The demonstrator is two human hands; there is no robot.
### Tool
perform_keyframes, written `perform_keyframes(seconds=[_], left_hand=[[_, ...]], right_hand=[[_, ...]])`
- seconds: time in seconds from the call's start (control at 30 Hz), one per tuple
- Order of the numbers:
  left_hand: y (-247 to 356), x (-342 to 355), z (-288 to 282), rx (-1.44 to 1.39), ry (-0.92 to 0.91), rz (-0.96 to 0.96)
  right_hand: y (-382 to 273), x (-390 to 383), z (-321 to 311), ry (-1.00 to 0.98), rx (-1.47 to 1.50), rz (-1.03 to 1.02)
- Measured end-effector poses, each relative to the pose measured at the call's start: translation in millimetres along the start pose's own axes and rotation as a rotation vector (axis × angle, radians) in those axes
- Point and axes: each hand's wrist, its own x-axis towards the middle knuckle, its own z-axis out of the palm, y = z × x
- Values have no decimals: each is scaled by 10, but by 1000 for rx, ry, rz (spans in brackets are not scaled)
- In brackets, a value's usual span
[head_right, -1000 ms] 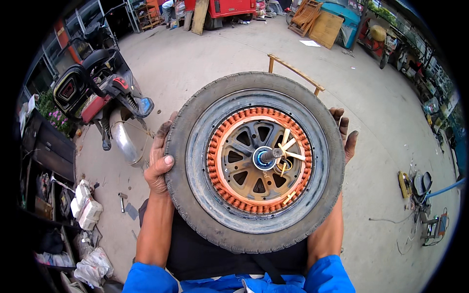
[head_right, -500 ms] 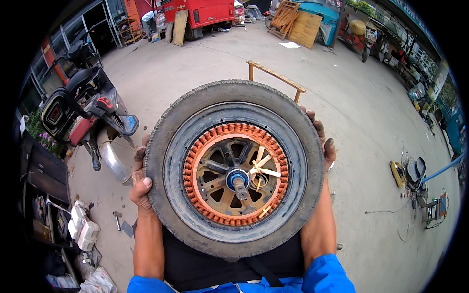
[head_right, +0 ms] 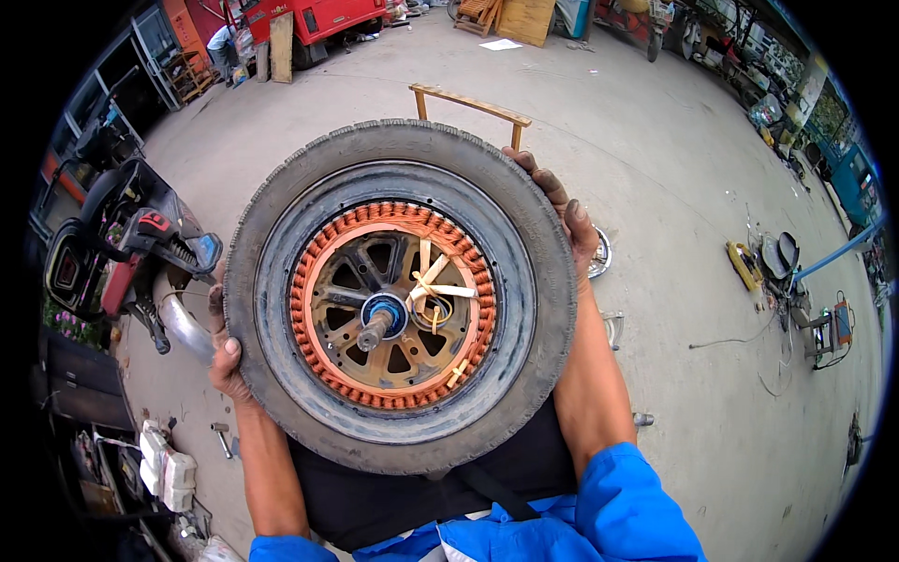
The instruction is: The person uses a screwdriver to pry the tire bead away from the rim of a motorcycle wheel. They work around the circumference of the tire, eventually flipping the wheel over to reveal the internal stator and copper windings.
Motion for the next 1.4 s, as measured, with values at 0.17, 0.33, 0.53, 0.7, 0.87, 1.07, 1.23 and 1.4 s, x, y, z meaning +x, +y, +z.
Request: perform_keyframes(seconds=[0.17, 0.33, 0.53, 0.7, 0.87, 1.07, 1.23, 1.4], left_hand=[[2, 1, -11, 1, -21, -10], [-12, 21, -32, 6, -2, -23], [-9, 30, -6, -15, 44, -56], [-23, 39, -19, 11, 71, -53], [-6, 31, 7, 34, 98, -75], [-18, 25, 32, 36, 99, -64], [-1, 13, 36, 16, 85, -57], [-9, 36, -14, 20, 53, -47]], right_hand=[[13, -18, 4, 13, -10, -1], [1, 0, 60, 41, 13, 27], [-8, 10, 40, 59, -4, 51], [-15, -14, 38, 119, 10, 50], [-40, 12, 61, 82, 28, 73], [-47, -3, 30, 101, 52, 80], [-45, -5, 23, 99, 22, 71], [-43, -30, 16, 201, 14, 61]])
